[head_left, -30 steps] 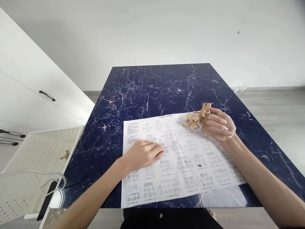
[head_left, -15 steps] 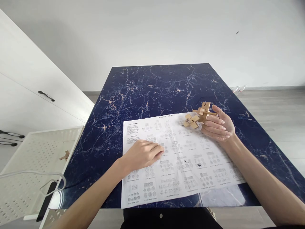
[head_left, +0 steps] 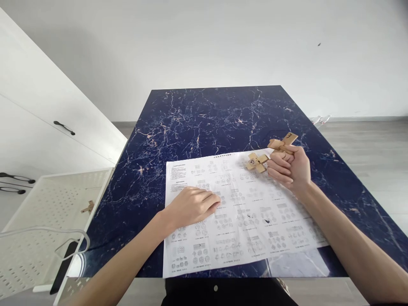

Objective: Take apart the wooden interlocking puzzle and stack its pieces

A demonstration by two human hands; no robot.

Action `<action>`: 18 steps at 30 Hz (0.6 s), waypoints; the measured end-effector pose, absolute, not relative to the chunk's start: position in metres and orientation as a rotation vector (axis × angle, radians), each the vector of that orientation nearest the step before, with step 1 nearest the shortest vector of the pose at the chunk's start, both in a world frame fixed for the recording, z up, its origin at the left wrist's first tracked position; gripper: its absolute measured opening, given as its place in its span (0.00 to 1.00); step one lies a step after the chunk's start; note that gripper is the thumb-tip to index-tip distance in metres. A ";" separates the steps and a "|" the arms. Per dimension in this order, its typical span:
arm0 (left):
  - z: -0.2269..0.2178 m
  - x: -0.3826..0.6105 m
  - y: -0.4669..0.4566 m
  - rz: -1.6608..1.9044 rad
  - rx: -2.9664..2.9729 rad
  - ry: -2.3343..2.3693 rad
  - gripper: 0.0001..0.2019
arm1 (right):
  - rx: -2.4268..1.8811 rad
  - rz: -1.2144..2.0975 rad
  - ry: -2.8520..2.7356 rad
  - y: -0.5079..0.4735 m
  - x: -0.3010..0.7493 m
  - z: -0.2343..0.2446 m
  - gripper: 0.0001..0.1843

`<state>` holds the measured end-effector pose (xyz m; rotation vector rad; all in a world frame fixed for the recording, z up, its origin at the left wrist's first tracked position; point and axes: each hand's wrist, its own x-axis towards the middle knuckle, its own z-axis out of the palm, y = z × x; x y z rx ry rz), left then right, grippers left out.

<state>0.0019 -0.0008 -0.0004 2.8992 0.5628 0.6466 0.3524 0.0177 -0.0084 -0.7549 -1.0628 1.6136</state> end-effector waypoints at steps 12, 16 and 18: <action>0.000 0.002 -0.001 0.645 2.890 0.568 0.14 | -1.023 0.948 -1.797 -0.015 0.308 -0.014 0.37; -0.001 0.002 -0.002 0.678 2.825 0.601 0.12 | -0.904 0.995 -1.989 -0.024 0.291 -0.008 0.33; -0.001 0.002 -0.003 0.701 2.700 0.681 0.10 | -0.833 1.011 -2.134 -0.029 0.283 -0.004 0.29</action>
